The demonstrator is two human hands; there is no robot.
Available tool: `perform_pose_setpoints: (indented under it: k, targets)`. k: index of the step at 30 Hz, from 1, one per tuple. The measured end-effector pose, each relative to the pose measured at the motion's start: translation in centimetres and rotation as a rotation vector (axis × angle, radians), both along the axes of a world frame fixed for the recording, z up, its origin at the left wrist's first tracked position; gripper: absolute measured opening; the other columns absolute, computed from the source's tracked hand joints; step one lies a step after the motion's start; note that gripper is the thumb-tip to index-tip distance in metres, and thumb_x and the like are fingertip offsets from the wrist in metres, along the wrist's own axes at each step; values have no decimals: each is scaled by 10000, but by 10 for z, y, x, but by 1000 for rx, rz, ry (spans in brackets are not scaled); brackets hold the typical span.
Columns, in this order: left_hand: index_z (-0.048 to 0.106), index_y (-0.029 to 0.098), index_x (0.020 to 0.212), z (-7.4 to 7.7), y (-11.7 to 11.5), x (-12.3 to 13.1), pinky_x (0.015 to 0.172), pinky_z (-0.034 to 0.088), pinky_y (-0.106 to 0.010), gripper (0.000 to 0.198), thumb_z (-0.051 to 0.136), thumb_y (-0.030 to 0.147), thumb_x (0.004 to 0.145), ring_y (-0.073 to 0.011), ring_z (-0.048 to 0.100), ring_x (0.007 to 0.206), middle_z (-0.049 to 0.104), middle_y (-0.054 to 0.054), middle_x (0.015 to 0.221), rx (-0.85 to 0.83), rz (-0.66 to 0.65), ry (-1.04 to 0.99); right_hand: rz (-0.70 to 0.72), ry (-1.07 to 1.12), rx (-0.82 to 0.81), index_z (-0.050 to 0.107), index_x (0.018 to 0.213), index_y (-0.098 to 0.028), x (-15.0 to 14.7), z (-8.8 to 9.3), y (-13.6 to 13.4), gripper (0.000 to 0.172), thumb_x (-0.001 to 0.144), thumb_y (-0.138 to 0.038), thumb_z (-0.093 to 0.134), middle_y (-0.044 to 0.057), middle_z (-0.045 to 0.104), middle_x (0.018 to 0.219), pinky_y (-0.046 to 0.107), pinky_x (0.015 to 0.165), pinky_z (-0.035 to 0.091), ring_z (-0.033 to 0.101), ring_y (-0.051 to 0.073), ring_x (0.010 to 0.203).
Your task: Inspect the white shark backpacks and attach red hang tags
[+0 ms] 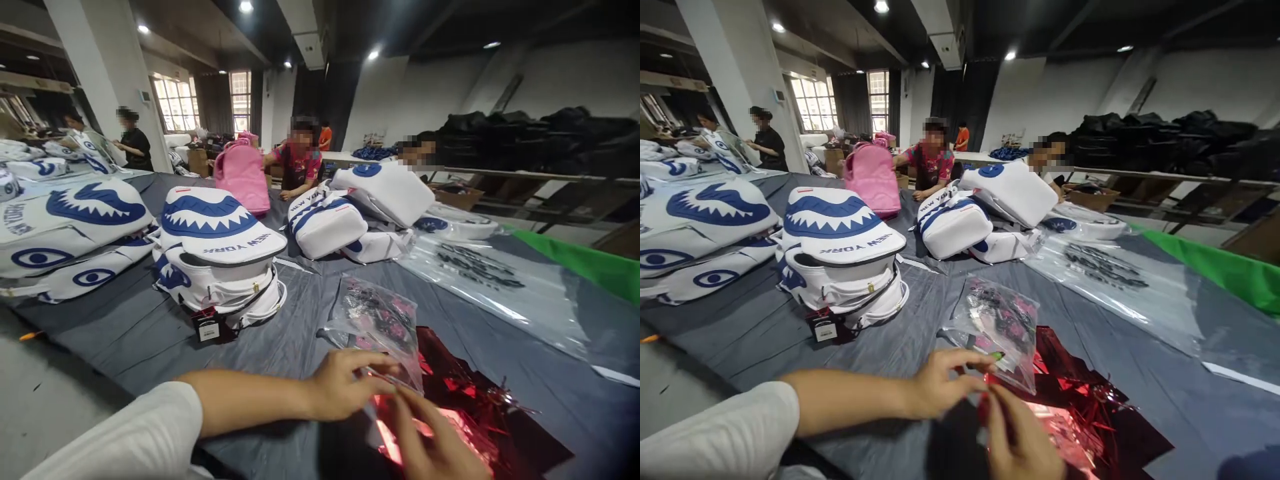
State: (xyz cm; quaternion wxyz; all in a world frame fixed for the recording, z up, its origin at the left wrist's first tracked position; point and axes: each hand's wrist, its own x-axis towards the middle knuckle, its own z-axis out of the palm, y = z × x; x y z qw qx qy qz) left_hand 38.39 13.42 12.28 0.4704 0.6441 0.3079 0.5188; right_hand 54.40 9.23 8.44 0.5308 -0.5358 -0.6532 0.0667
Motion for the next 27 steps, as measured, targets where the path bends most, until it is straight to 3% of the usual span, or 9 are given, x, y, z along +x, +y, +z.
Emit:
perform_pose_setpoints:
  k: [3, 6, 8, 11, 14, 18, 21, 24, 27]
  targets:
    - [777, 169, 864, -1, -30, -76, 841, 550, -277, 193, 663, 323, 834, -185, 708, 883, 772, -68, 908, -69, 125, -3, 230, -16, -60, 696, 851, -243, -96, 10, -9, 225, 911, -373, 523, 58, 747, 817, 307, 615, 564, 710, 210, 711]
    - [746, 155, 811, -5, -50, -152, 754, 566, -268, 205, 666, 344, 809, -173, 706, 787, 767, -58, 838, -213, 270, -79, 437, 45, -186, 716, 895, -224, -171, 11, -14, 247, 929, -355, 510, 62, 750, 850, 319, 718, 569, 709, 198, 765]
    - [706, 151, 783, -3, -63, -206, 690, 567, -262, 231, 690, 381, 777, -158, 690, 692, 747, -42, 737, -277, 420, -144, 507, 115, -308, 719, 937, -210, -204, 2, -10, 262, 927, -384, 523, 73, 747, 897, 338, 775, 564, 704, 201, 818]
    - [686, 149, 825, 2, -86, -282, 587, 531, -222, 260, 677, 405, 783, -114, 624, 560, 695, -6, 640, -298, 658, -163, 481, 225, -485, 688, 991, -181, -239, -22, 11, 308, 887, -432, 544, 108, 734, 980, 383, 809, 561, 693, 226, 875]
    - [713, 154, 914, 5, -110, -333, 537, 466, -188, 260, 631, 385, 828, -82, 553, 520, 675, 9, 650, -244, 756, -10, 481, 260, -575, 648, 1047, -172, -277, -44, 33, 315, 824, -375, 556, 141, 715, 1044, 429, 862, 543, 677, 247, 919]
    - [743, 198, 921, 1, -124, -342, 543, 428, -197, 231, 548, 318, 891, -90, 545, 532, 695, 18, 679, -222, 525, 289, 548, 206, -582, 635, 1047, -185, -340, -60, 32, 296, 797, -301, 528, 105, 703, 1008, 391, 877, 528, 654, 224, 923]
    - [747, 212, 846, -9, -107, -323, 638, 459, -220, 245, 516, 261, 910, -113, 604, 616, 716, 13, 730, -178, 356, 406, 641, 120, -639, 634, 845, -192, -365, -71, 18, 156, 758, -314, 591, 49, 673, 809, 329, 740, 537, 626, 204, 791]
    - [748, 206, 873, -30, -72, -302, 739, 476, -236, 262, 499, 270, 926, -143, 659, 738, 735, -5, 787, -229, 350, 498, 532, 89, -656, 578, 757, -195, -351, -79, 19, 168, 777, -361, 562, 36, 630, 708, 305, 645, 511, 598, 196, 701]
    - [750, 193, 954, -57, -39, -283, 751, 481, -253, 267, 490, 246, 924, -176, 682, 782, 746, -40, 812, -342, 367, 630, 289, 69, -590, 558, 912, -188, -318, -80, 36, 270, 857, -430, 454, 68, 657, 823, 327, 687, 500, 613, 208, 734]
